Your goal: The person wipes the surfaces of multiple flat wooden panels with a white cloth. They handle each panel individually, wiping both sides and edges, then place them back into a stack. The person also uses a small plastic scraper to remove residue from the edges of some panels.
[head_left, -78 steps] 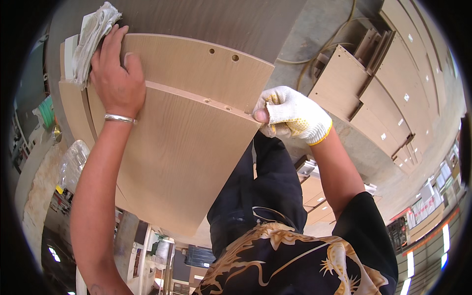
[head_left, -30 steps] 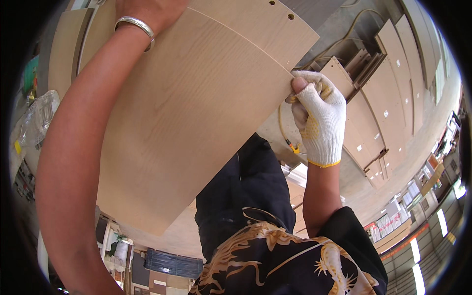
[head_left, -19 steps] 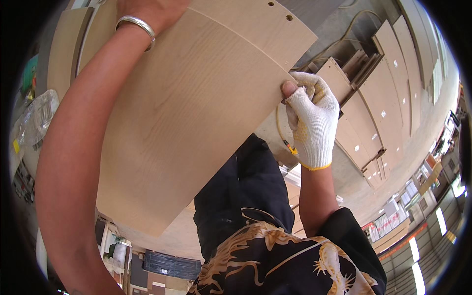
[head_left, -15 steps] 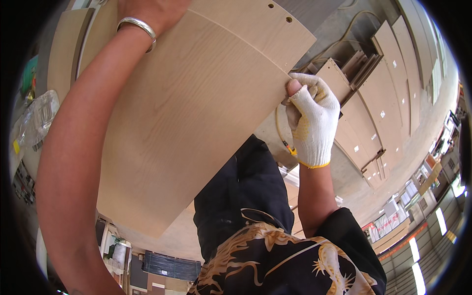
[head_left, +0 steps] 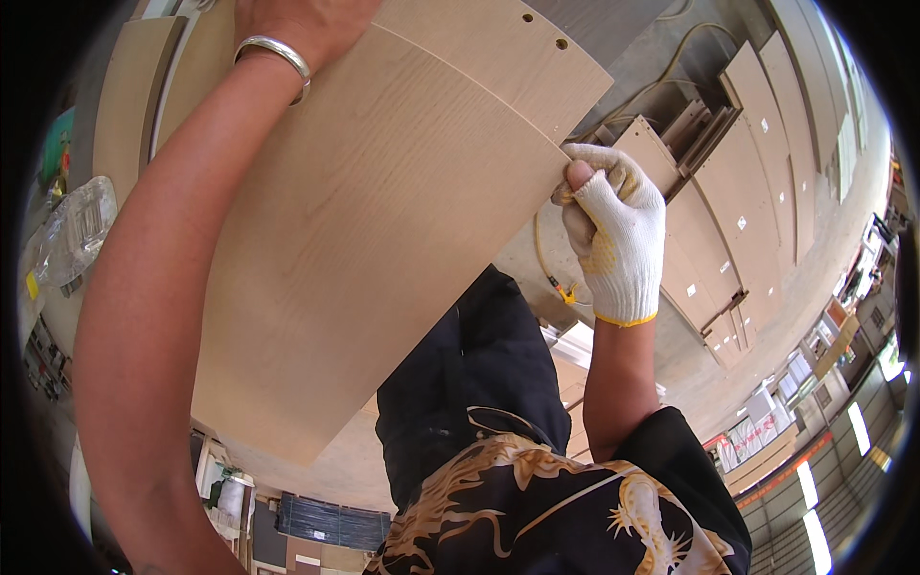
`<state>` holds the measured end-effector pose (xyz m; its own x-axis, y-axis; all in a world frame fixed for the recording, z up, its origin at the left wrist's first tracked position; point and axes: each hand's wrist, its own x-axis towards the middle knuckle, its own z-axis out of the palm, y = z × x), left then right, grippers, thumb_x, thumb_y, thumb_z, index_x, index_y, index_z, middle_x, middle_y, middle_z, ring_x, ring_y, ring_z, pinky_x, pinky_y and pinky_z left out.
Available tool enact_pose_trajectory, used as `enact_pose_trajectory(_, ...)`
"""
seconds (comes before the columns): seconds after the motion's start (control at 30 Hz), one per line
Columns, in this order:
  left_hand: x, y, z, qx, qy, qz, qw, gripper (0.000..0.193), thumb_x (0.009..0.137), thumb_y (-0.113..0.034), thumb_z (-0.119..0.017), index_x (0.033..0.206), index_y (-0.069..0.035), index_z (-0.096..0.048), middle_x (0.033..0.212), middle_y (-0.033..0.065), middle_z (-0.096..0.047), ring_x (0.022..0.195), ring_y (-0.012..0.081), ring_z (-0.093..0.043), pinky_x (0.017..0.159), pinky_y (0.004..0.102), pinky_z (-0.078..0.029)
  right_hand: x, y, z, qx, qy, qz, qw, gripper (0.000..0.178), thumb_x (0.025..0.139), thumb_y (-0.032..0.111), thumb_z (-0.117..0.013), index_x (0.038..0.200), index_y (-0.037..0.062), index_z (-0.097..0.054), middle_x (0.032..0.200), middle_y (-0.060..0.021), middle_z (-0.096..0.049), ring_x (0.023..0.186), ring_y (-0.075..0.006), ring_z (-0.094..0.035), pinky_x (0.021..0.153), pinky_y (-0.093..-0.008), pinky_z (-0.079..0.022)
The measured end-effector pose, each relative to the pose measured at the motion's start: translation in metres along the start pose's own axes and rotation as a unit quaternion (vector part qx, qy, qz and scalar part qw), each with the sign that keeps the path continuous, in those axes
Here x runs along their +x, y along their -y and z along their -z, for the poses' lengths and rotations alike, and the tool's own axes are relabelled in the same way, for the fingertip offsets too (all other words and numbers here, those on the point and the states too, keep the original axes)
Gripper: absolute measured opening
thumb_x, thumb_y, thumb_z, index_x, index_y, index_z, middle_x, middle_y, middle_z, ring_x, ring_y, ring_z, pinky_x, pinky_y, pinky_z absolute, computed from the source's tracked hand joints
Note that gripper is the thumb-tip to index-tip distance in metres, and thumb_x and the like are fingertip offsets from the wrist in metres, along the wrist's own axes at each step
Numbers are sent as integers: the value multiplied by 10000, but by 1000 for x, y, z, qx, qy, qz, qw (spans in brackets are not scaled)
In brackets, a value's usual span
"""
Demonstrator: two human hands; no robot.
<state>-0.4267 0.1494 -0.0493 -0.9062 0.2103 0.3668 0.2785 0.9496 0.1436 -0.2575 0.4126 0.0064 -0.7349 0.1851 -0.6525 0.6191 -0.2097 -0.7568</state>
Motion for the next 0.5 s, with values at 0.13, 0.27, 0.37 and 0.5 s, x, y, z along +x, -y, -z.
enact_pose_trajectory(0.13,0,0,1,1,2,-2,1000,365,875,-156,-612,1197,-23,-722,1339,149,-683,1265,355,-580,1086,483,-438,-2,1,3,14,0,-26,1000,221,1002,122,-700,1130,-58,-703,807,-96,-694,475,-31,-425,434,-196,-252)
enact_pose_trajectory(0.27,0,-1,2,1,3,3,1000,368,874,-160,-613,1198,-23,-722,1343,147,-681,1275,353,-574,1091,484,-433,3,-1,4,12,-3,-40,999,224,984,84,-706,1156,-58,-689,797,-90,-705,512,-33,-459,455,-199,-293)
enact_pose_trajectory(0.37,0,-1,2,-1,4,6,1000,372,874,-162,-613,1202,-24,-721,1349,144,-678,1285,351,-568,1097,486,-428,5,-2,3,-22,-12,-29,999,232,976,84,-708,1159,-56,-685,798,-88,-702,508,-39,-456,460,-200,-298)
enact_pose_trajectory(0.5,0,-2,1,3,8,16,1000,372,873,-151,-617,1209,-26,-718,1355,142,-674,1294,347,-563,1108,488,-419,0,-2,1,-12,-27,-36,999,212,974,122,-736,1096,-46,-693,799,-80,-699,515,-45,-474,468,-200,-308)
